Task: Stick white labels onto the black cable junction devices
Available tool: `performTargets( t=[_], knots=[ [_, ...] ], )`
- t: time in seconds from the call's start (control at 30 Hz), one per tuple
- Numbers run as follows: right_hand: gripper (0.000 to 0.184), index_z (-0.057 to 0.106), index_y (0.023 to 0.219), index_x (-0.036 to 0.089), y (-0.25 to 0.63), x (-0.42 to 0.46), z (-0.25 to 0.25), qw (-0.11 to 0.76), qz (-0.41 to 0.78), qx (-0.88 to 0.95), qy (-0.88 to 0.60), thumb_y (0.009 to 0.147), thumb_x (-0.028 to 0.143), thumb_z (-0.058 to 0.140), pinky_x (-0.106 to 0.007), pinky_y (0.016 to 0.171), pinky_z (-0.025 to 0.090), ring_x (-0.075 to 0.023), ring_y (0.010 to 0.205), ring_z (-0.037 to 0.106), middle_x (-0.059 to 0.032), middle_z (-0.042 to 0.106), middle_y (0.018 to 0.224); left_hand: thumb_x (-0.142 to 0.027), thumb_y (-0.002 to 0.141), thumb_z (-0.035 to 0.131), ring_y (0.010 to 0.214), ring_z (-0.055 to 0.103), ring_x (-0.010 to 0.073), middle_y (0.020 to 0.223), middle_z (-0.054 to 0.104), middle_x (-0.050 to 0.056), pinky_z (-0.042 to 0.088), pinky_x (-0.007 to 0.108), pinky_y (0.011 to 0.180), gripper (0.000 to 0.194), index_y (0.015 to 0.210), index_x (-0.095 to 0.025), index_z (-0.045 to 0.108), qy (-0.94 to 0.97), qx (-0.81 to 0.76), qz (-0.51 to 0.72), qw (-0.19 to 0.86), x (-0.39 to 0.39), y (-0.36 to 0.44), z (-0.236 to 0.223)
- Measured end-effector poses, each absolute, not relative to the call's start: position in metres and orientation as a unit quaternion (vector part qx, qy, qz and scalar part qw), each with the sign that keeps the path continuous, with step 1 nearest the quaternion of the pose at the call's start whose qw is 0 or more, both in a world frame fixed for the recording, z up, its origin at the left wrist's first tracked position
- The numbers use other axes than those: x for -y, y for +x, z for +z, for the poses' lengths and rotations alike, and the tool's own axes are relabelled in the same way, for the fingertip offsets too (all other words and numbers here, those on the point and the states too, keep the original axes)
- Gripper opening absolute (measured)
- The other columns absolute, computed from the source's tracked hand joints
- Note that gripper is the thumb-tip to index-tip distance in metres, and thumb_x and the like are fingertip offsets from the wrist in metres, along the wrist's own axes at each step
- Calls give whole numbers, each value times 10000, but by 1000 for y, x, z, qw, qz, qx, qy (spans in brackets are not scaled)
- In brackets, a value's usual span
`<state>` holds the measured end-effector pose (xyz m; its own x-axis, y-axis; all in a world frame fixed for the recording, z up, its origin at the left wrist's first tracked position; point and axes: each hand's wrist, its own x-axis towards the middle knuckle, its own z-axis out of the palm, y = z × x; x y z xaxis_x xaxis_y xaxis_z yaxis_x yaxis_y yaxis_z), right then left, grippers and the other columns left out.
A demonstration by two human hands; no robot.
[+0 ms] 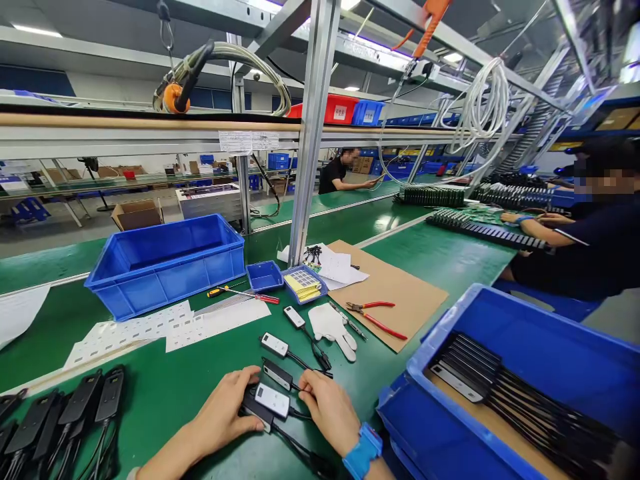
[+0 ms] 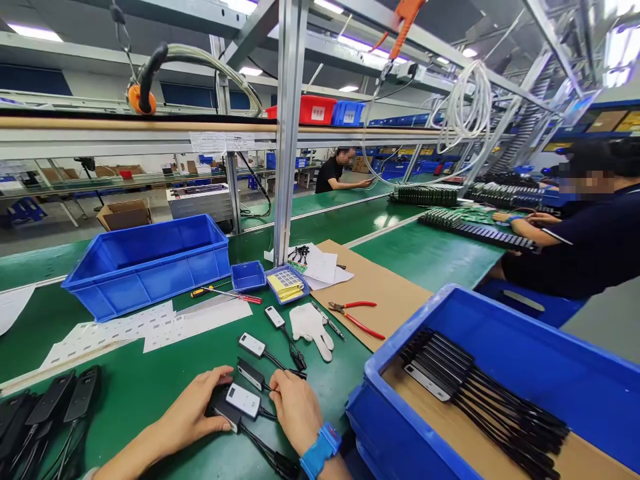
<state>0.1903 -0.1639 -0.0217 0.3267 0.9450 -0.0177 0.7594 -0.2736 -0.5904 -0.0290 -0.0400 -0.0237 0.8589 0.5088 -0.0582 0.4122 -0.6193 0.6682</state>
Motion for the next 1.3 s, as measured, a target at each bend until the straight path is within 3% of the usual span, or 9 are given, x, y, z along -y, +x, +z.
performTargets(
  t=[0.17,0.33,0.57,0.73,0.87,0.93,1.07,1.23,1.3],
  knots=[
    [118,579,774,209,197,165,-33,261,202,546,-770,766,98,540,-252,628,355,-154,712,588,20,636,755,-433,789,705,1091,497,266,1235,533,79,417,401,944,581,1288,-282,446,914,-203,91,339,45,-20,-15],
    [92,582,789,201,198,163,-33,282,245,526,-764,772,122,538,-256,616,367,-160,674,603,20,647,686,-539,797,648,1091,477,324,1232,517,119,395,486,948,598,1313,-289,478,948,-125,58,286,48,-5,-2],
    [99,597,763,202,199,171,-18,315,248,529,-748,768,117,546,-247,640,399,-151,684,606,26,645,694,-455,796,689,925,506,249,1041,534,63,465,362,783,406,1111,-250,537,928,-178,86,317,46,-9,-10],
    [145,646,809,193,191,146,-21,289,248,593,-709,804,98,537,-248,703,436,-156,767,614,-7,645,808,-620,706,699,1287,316,361,1412,319,142,340,528,1048,748,1321,-287,433,947,-150,115,258,30,-17,-23],
    [177,633,987,134,189,117,-21,174,72,565,-804,852,117,519,-356,822,434,-262,978,570,-121,609,1028,-683,661,690,1346,268,377,1420,338,144,322,543,1078,658,1134,-245,560,944,-163,107,268,18,-19,-28],
    [141,634,927,143,188,113,-21,155,68,578,-798,829,98,543,-355,821,429,-257,962,565,-100,613,986,-687,656,692,1367,240,388,1475,262,168,322,549,1081,757,1235,-235,509,939,-168,130,270,14,-20,-30],
    [69,623,856,201,194,109,-18,226,135,635,-726,836,152,580,-261,735,437,-168,829,591,-13,611,885,-661,699,682,1414,99,383,1560,75,159,206,589,1123,1028,1487,-263,157,946,-131,119,270,6,-20,-32],
    [205,604,986,57,218,81,-14,158,6,511,-845,887,97,429,-385,769,434,-323,992,564,-212,579,1034,-404,766,695,1423,56,350,1565,108,108,133,600,1138,929,1495,-274,135,944,-122,86,295,2,-25,-29],
    [199,605,958,66,216,80,-16,159,11,525,-836,871,65,426,-386,809,426,-316,1004,554,-195,589,1004,-229,737,653,1428,35,324,1573,45,89,128,573,1150,973,1501,-270,52,935,-133,88,317,3,-30,-30]
  ],
)
